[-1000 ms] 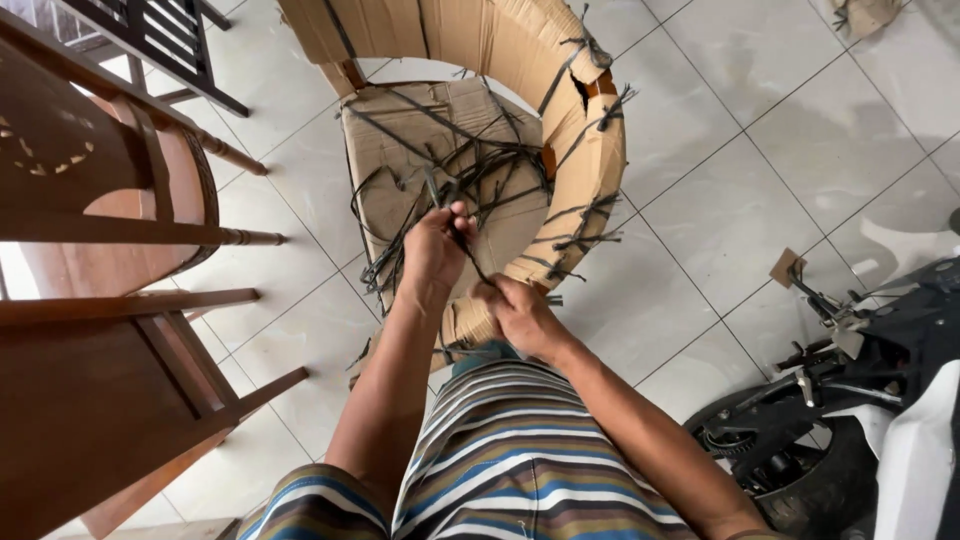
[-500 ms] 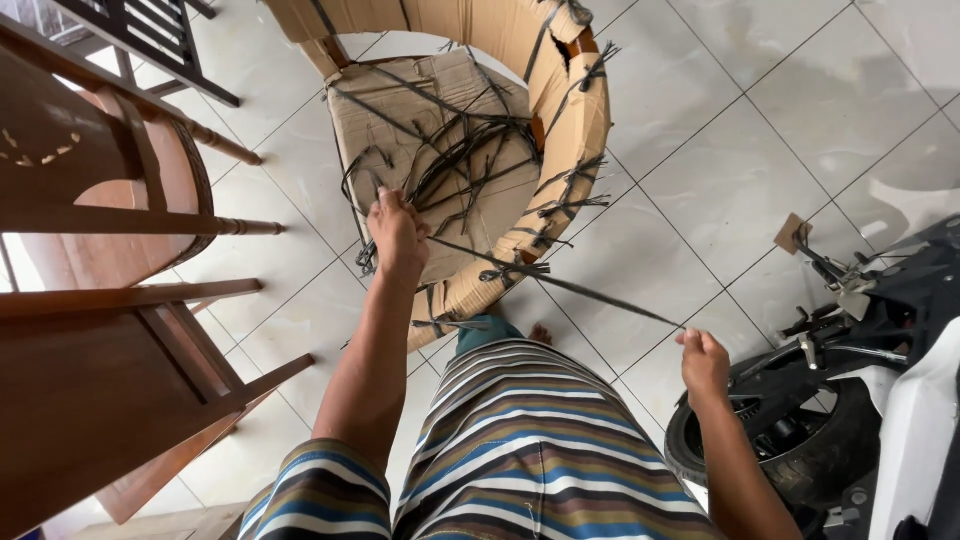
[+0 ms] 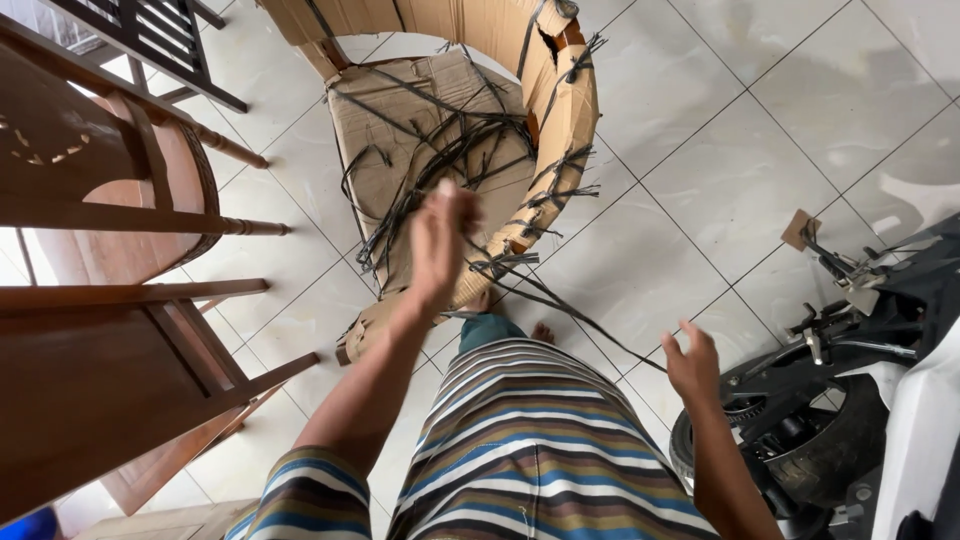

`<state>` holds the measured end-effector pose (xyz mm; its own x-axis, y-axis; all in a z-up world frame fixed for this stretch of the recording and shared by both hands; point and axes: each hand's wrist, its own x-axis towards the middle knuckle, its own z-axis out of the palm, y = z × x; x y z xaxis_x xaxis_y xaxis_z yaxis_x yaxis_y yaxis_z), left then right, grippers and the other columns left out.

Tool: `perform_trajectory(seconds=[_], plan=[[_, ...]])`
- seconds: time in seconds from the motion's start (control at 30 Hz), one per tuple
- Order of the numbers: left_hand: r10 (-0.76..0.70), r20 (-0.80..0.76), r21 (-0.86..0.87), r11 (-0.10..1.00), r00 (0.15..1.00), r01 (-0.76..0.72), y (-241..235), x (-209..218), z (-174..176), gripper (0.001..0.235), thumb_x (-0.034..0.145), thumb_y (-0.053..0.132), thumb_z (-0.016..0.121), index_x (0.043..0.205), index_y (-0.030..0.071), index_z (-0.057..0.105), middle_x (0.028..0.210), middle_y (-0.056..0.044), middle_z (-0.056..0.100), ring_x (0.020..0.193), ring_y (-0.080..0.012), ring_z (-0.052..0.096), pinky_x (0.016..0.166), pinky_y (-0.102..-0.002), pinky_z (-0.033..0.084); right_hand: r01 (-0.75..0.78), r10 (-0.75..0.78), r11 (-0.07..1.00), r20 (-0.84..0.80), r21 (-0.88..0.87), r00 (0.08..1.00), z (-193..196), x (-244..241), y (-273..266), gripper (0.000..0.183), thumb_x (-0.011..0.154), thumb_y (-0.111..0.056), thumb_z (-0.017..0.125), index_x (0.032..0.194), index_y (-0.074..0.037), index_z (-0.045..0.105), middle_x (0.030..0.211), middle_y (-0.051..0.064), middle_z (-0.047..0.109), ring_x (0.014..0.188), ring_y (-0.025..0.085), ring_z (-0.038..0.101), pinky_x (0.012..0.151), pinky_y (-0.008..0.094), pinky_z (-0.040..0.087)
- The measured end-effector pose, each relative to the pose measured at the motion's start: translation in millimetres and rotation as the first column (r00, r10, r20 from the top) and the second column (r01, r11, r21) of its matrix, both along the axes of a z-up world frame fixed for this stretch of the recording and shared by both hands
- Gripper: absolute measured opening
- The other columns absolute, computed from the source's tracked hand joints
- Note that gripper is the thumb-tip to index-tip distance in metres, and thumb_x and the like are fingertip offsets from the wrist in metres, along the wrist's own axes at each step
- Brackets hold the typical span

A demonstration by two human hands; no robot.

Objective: Wrapping a wooden chair frame with protective cardboard and securing it with plastic ties.

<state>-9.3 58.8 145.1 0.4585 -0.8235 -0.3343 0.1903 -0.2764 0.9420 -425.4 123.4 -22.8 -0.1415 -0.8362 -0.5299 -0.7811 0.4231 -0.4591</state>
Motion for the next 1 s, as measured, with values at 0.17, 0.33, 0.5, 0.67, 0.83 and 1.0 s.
perform_trajectory(seconds=[0.17, 0.33, 0.5, 0.67, 0.83, 1.0], plan=[[-0.427, 0.286, -0.011, 0.893, 0.858, 0.449, 38, -87, 4, 0.049, 0.111, 0.042, 0.038, 0.14, 0.008, 0.059, 0.134, -0.029, 0.06, 0.126, -0.054, 0.055, 0.106, -0.062, 0.044, -0.13, 0.261, 0.959, 0.604, -0.252, 0.754, 126, 126, -38, 0.062, 0.1, -0.018, 0.054, 0.157, -0.001, 0.036, 0.155, 0.026, 0.045, 0.15, 0.039, 0.032, 0.125, 0.056, 0.02], [-0.454, 0.346, -0.037, 0.868, 0.821, 0.496, 54, -105, -19, 0.053, 0.113, 0.046, 0.031, 0.153, 0.02, 0.052, 0.151, -0.025, 0.048, 0.143, -0.0512, 0.041, 0.117, -0.064, 0.033, -0.193, 0.25, 0.963, 0.889, -0.188, 0.383, 140, 148, -29, 0.039, 0.109, -0.013, 0.041, 0.146, -0.004, 0.048, 0.084, 0.004, 0.064, 0.082, 0.01, 0.059, 0.087, 0.036, 0.053], [-0.579, 0.449, 0.261, 0.813, 0.68, 0.52, 79, -59, -62, 0.05, 0.107, 0.05, 0.047, 0.08, 0.015, 0.069, 0.073, -0.007, 0.073, 0.078, -0.0334, 0.072, 0.073, -0.045, 0.057, -0.175, 0.284, 0.957, 0.631, -0.231, 0.722, 137, 126, -15, 0.018, 0.105, -0.017, 0.059, 0.095, -0.01, 0.072, 0.064, -0.002, 0.056, 0.065, 0.006, 0.048, 0.062, 0.024, 0.048], [-0.67, 0.277, 0.247, 0.742, 0.689, 0.623, 117, -51, -58, 0.049, 0.108, 0.042, 0.049, 0.077, 0.009, 0.067, 0.067, -0.016, 0.068, 0.066, -0.0386, 0.07, 0.065, -0.049, 0.056, -0.185, 0.268, 0.963, 0.613, -0.197, 0.743, 109, 106, 5, 0.019, 0.104, -0.019, 0.065, 0.091, -0.009, 0.073, 0.062, -0.002, 0.055, 0.063, 0.006, 0.048, 0.06, 0.026, 0.049], [-0.703, 0.07, 0.308, 0.689, 0.707, 0.655, 132, -27, -55, 0.032, 0.106, 0.032, 0.054, 0.1, 0.007, 0.073, 0.075, -0.013, 0.069, 0.073, -0.0283, 0.071, 0.075, -0.046, 0.058, -0.176, 0.234, 0.972, 0.651, -0.155, 0.723, 117, 105, 15, 0.017, 0.101, -0.018, 0.068, 0.091, -0.006, 0.074, 0.06, 0.004, 0.058, 0.061, 0.009, 0.05, 0.059, 0.029, 0.048], [-0.714, 0.037, 0.299, 0.675, 0.699, 0.674, 114, -14, -26, 0.023, 0.096, 0.007, 0.061, 0.113, -0.007, 0.07, 0.085, -0.023, 0.072, 0.078, -0.0319, 0.075, 0.076, -0.044, 0.061, -0.089, 0.151, 0.988, 0.691, -0.126, 0.707, 125, 107, 22, 0.011, 0.098, -0.014, 0.072, 0.094, -0.004, 0.075, 0.061, 0.001, 0.057, 0.062, 0.007, 0.05, 0.057, 0.025, 0.045]])
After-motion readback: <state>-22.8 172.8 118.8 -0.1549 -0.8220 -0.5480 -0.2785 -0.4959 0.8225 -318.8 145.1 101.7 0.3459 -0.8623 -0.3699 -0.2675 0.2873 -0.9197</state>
